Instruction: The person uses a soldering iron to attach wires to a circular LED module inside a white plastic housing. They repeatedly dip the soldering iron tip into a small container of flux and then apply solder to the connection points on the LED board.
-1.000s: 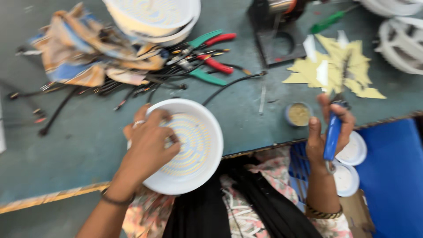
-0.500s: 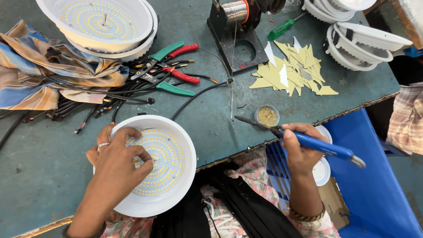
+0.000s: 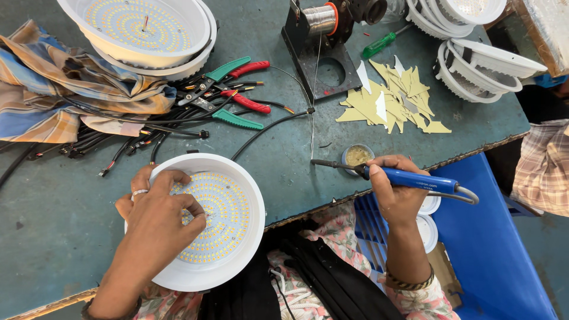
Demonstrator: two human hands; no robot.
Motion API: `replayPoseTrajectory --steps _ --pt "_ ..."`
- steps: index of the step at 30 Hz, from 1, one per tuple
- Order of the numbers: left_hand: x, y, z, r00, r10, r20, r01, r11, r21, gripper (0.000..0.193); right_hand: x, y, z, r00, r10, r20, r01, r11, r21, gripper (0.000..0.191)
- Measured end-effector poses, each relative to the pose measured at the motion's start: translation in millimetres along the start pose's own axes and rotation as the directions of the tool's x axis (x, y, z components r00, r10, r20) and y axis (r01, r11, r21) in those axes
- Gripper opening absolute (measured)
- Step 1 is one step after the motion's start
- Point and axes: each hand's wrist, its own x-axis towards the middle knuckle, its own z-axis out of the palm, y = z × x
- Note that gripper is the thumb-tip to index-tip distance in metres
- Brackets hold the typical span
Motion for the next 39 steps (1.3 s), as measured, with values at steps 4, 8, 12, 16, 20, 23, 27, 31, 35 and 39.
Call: replayPoseTrajectory --steps 4,8,12,16,20,23,27,31,35,39 --pt "0.4 1.4 -1.8 1.0 -0.005 0.006 0.005 1.0 0.0 0.014 0.7 0.7 0.1 1.0 0.01 -0.001 -0.01 0.999 -0.039 0.008" --pt "1.5 3.1 -3.2 1.0 -0.006 0.015 0.006 1.0 0.003 0.015 1.8 3.3 -2.3 1.0 0.006 -0.002 -0.006 1.0 -0.029 0.008" --pt "1.7 2.7 -3.2 1.0 0.003 0.008 -0.003 1.0 0.005 0.014 7.2 6.9 -16.0 0.98 0.124 -0.155 -0.1 0.983 0.152 0.006" --pt "1.1 2.6 -3.0 1.0 0.008 0.007 -0.008 1.0 -0.011 0.013 14.9 13.9 -28.8 0.937 0.328 -0.119 -0.199 0.783 0.589 0.012" --pt "5.3 6.7 -3.1 1.0 -0.021 0.02 0.02 1.0 0.008 0.012 22.7 23.7 -35.5 0.86 0.468 0.202 -0.4 0.376 0.836 0.025" --pt "8.8 9.8 -3.2 0.998 -0.043 0.041 0.043 0.999 0.015 0.012 23.1 32.0 -32.8 0.812 0.504 0.294 -0.456 0.234 0.859 0.027" --pt "7.6 11.4 -3.8 0.995 -0.07 0.069 0.068 0.997 0.022 0.013 23.7 35.1 -27.6 0.805 0.47 0.361 -0.482 0.164 0.861 0.027" --pt "3.9 13.1 -1.8 0.995 0.054 -0.081 -0.055 0.998 -0.007 0.012 25.5 23.8 -16.7 0.836 0.416 0.358 -0.485 0.257 0.836 0.025" --pt "0.5 15.6 0.9 0.992 0.017 -0.129 -0.024 0.998 -0.051 0.012 19.0 2.1 8.6 0.913 0.288 0.288 -0.399 0.494 0.773 0.021" --pt "1.8 17.4 -1.7 0.996 0.003 -0.091 -0.005 1.0 -0.025 0.007 7.3 -23.8 37.6 0.973 0.115 0.201 -0.224 0.687 0.691 0.016"
